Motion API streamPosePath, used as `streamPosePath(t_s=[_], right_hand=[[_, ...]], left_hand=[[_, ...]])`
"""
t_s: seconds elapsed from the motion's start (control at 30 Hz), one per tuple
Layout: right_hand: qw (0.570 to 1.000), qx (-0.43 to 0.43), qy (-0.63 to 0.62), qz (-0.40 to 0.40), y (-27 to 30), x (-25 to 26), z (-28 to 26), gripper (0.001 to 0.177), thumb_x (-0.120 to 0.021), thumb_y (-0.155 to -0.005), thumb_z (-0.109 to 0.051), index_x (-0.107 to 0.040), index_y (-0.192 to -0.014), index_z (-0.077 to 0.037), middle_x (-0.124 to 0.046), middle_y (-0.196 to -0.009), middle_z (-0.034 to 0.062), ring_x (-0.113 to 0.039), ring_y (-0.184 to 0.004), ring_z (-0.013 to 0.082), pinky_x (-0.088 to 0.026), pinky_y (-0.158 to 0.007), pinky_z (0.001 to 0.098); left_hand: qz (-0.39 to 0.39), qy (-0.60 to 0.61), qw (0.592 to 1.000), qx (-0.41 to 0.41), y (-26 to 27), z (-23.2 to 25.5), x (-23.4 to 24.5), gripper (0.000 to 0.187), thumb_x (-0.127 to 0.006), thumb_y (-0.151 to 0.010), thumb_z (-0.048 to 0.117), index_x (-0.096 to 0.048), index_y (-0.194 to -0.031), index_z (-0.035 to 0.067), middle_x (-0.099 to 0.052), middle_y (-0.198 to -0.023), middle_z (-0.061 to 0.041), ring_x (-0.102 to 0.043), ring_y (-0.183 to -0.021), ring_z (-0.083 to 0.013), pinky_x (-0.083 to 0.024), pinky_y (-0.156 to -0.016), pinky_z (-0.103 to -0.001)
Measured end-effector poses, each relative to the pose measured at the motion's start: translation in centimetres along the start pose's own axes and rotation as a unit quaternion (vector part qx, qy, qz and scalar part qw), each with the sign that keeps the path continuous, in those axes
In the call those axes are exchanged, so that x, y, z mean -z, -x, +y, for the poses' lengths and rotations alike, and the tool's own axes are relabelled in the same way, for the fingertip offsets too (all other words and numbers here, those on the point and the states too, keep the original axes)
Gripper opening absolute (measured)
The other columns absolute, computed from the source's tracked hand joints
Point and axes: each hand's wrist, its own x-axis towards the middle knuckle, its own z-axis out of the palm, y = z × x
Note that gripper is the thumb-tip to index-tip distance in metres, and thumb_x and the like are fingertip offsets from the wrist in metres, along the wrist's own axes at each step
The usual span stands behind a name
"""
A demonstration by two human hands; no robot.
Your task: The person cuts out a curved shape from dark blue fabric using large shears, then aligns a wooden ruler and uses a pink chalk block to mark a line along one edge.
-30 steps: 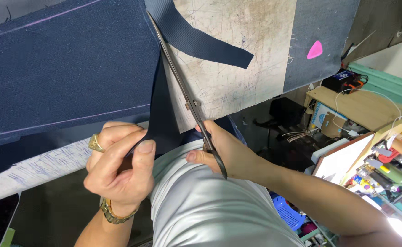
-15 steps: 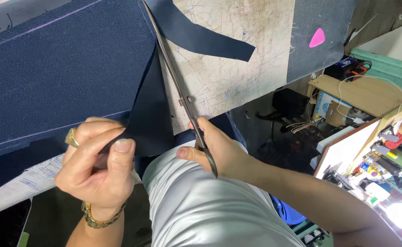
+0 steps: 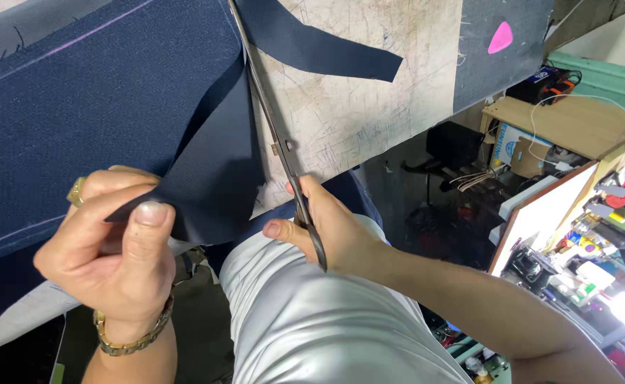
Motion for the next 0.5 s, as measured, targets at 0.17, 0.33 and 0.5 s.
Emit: streamPosePath(t_s=[0.17, 0.33, 0.5], right_hand=[[0.999, -0.03, -0.043, -0.002, -0.5, -1.0, -0.2, 0.061, -0.07, -0.085, -0.043, -0.045, -0.132, -0.013, -0.049, -0.062, 0.0006, -0.042, -0.047, 0.0128, -0.041, -0.052, 0.0306], [0.998, 0.003, -0.062, 0.002, -1.2, -1.9, 0.6, 0.068, -0.071, -0.079, -0.04, -0.043, -0.136, -0.015, -0.054, -0.073, 0.0026, -0.049, -0.05, 0.0145, -0.046, -0.053, 0.032], [0.996, 0.031, -0.086, 0.023, -1.0, -2.7, -0.6, 0.064, -0.072, -0.084, -0.041, -0.045, -0.135, -0.011, -0.049, -0.058, -0.0024, -0.041, -0.046, 0.0094, -0.039, -0.051, 0.0289]], left_hand=[[-0.007, 0.013, 1.0, 0.001, -0.3, -0.6, 0.8, 0.023, -0.061, -0.097, 0.009, -0.059, -0.088, -0.012, -0.055, -0.075, -0.021, -0.054, -0.071, -0.0292, -0.043, -0.077, -0.042], [-0.016, 0.036, 0.999, 0.002, -1.0, -1.1, 1.5, 0.022, -0.061, -0.096, 0.009, -0.058, -0.088, -0.011, -0.055, -0.076, -0.02, -0.053, -0.071, -0.0278, -0.043, -0.08, -0.041], [-0.037, 0.04, 0.998, 0.031, -1.4, -1.3, 2.5, 0.024, -0.06, -0.099, 0.012, -0.057, -0.088, -0.009, -0.055, -0.079, -0.019, -0.053, -0.074, -0.0265, -0.044, -0.083, -0.042]])
